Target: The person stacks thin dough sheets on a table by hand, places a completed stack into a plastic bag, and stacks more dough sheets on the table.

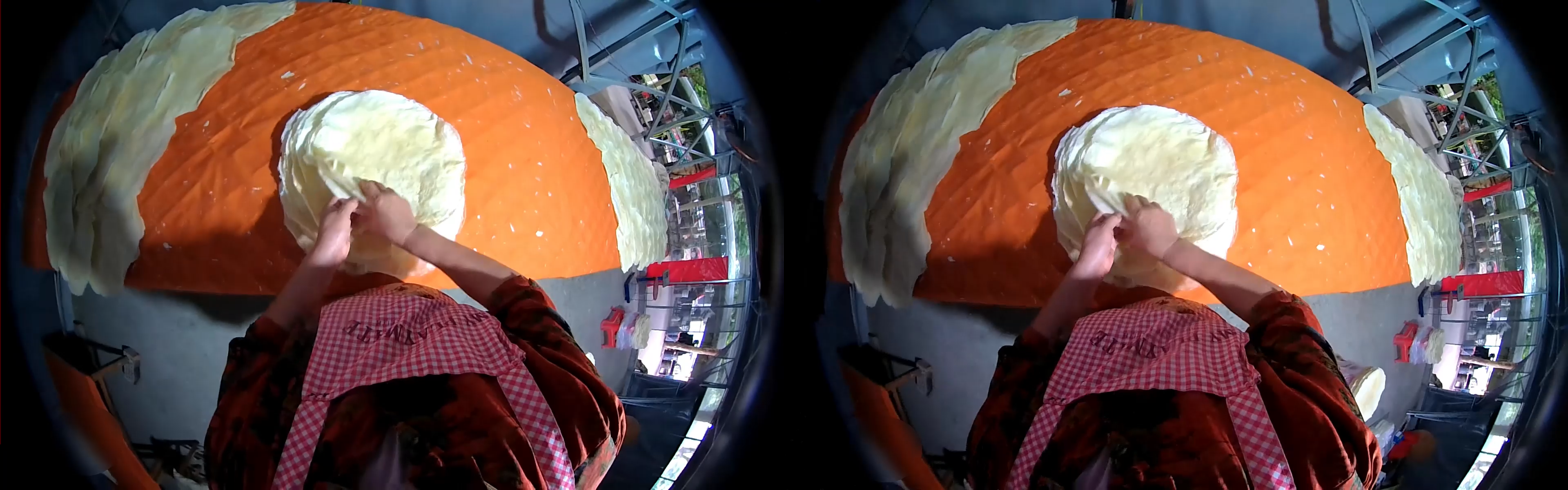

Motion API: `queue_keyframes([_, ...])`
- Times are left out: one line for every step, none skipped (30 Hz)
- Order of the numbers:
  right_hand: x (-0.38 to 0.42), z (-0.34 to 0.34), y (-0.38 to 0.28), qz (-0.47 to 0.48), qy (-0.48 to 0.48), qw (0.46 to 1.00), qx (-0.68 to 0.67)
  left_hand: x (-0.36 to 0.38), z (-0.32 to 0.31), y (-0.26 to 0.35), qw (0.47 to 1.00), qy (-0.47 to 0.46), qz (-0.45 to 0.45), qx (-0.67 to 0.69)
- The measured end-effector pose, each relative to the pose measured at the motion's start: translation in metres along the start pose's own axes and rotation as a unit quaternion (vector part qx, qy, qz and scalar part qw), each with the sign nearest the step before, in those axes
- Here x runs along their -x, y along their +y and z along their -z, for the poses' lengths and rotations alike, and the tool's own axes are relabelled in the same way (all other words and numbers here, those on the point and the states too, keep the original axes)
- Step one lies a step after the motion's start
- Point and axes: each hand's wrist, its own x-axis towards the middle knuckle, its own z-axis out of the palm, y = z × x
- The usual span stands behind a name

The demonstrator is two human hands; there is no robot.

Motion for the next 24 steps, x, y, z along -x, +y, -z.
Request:
queue_keyframes([-0.012, 0.023, -0.002, -0.007, -0.088, 0.996, 0.03, 0.009, -0.008, 0.014, 0.998, -0.042, 0.013, 0.035])
queue_keyframes([-0.035, 0.024, 0.021, -0.044, -0.099, 0.991, 0.079, 0.013, -0.013, 0.024, 0.999, -0.003, -0.04, 0.002])
queue_keyframes([-0.063, 0.03, 0.083, -0.051, -0.148, 0.987, 0.025, 0.016, -0.016, 0.031, 0.995, 0.037, -0.091, -0.032])
queue_keyframes([-0.088, 0.047, 0.115, -0.083, 0.011, 0.982, -0.172, 0.016, -0.016, 0.034, 0.985, 0.077, -0.138, -0.067])
queue_keyframes([-0.115, 0.113, 0.088, -0.098, -0.029, 0.994, 0.049, -0.017, 0.017, 0.012, 0.965, 0.114, -0.228, -0.066])
queue_keyframes([-0.128, 0.155, 0.074, -0.029, 0.016, 0.998, 0.058, -0.023, 0.03, 0.018, 0.958, 0.16, -0.207, -0.119])
queue_keyframes([-0.131, 0.192, 0.047, -0.012, 0.023, 0.995, 0.098, -0.028, 0.042, 0.019, 0.948, 0.166, -0.204, -0.176])
queue_keyframes([-0.13, 0.214, 0.027, 0.004, 0.03, 0.99, 0.138, -0.032, 0.049, 0.017, 0.936, 0.172, -0.199, -0.233])
queue_keyframes([-0.122, 0.215, 0.017, 0.027, 0.038, 0.983, 0.18, -0.029, 0.043, 0.021, 0.933, 0.181, -0.184, -0.251])
queue_keyframes([-0.113, 0.211, 0.004, 0.051, 0.048, 0.973, 0.222, -0.024, 0.034, 0.029, 0.928, 0.19, -0.172, -0.269])
queue_keyframes([-0.104, 0.203, -0.009, 0.074, 0.058, 0.96, 0.264, -0.023, 0.029, 0.034, 0.923, 0.198, -0.16, -0.287])
queue_keyframes([-0.091, 0.179, -0.009, 0.075, 0.06, 0.958, 0.271, -0.029, 0.031, 0.033, 0.911, 0.201, -0.156, -0.324])
queue_keyframes([-0.078, 0.146, -0.008, 0.05, 0.062, 0.965, 0.249, -0.041, 0.036, 0.03, 0.897, 0.206, -0.154, -0.359])
queue_keyframes([-0.069, 0.105, 0.009, 0.049, 0.06, 0.971, 0.226, -0.05, 0.043, 0.027, 0.882, 0.212, -0.152, -0.393])
queue_keyframes([-0.059, 0.064, 0.028, 0.07, 0.084, 0.979, 0.171, -0.054, 0.049, 0.022, 0.766, 0.233, -0.271, -0.534])
queue_keyframes([-0.048, 0.036, 0.037, 0.054, 0.032, 0.985, 0.161, -0.053, 0.048, 0.028, 0.815, 0.218, -0.221, -0.49])
queue_keyframes([-0.04, 0.01, 0.048, 0.022, -0.017, 0.989, 0.148, -0.049, 0.044, 0.038, 0.857, 0.201, -0.17, -0.443])
queue_keyframes([-0.032, -0.003, 0.044, 0.01, -0.008, 0.993, 0.122, -0.047, 0.041, 0.048, 0.893, 0.183, -0.117, -0.394])
queue_keyframes([-0.029, -0.008, 0.046, 0.0, 0.005, 0.995, 0.1, -0.048, 0.038, 0.053, 0.908, 0.185, -0.084, -0.367])
queue_keyframes([-0.026, -0.012, 0.05, -0.011, 0.017, 0.997, 0.08, -0.047, 0.037, 0.06, 0.905, 0.171, -0.062, -0.384])
queue_keyframes([-0.029, -0.005, 0.05, -0.013, -0.003, 0.997, 0.078, -0.043, 0.034, 0.07, 0.902, 0.156, -0.04, -0.401])
queue_keyframes([-0.033, 0.003, 0.053, -0.018, -0.023, 0.997, 0.075, -0.041, 0.033, 0.074, 0.897, 0.14, -0.015, -0.418])
queue_keyframes([-0.038, 0.005, 0.062, -0.05, -0.038, 0.998, 0.025, -0.042, 0.032, 0.075, 0.88, 0.146, -0.018, -0.451])
queue_keyframes([-0.044, 0.013, 0.062, -0.076, -0.039, 0.996, -0.003, -0.046, 0.033, 0.075, 0.869, 0.137, -0.032, -0.475])
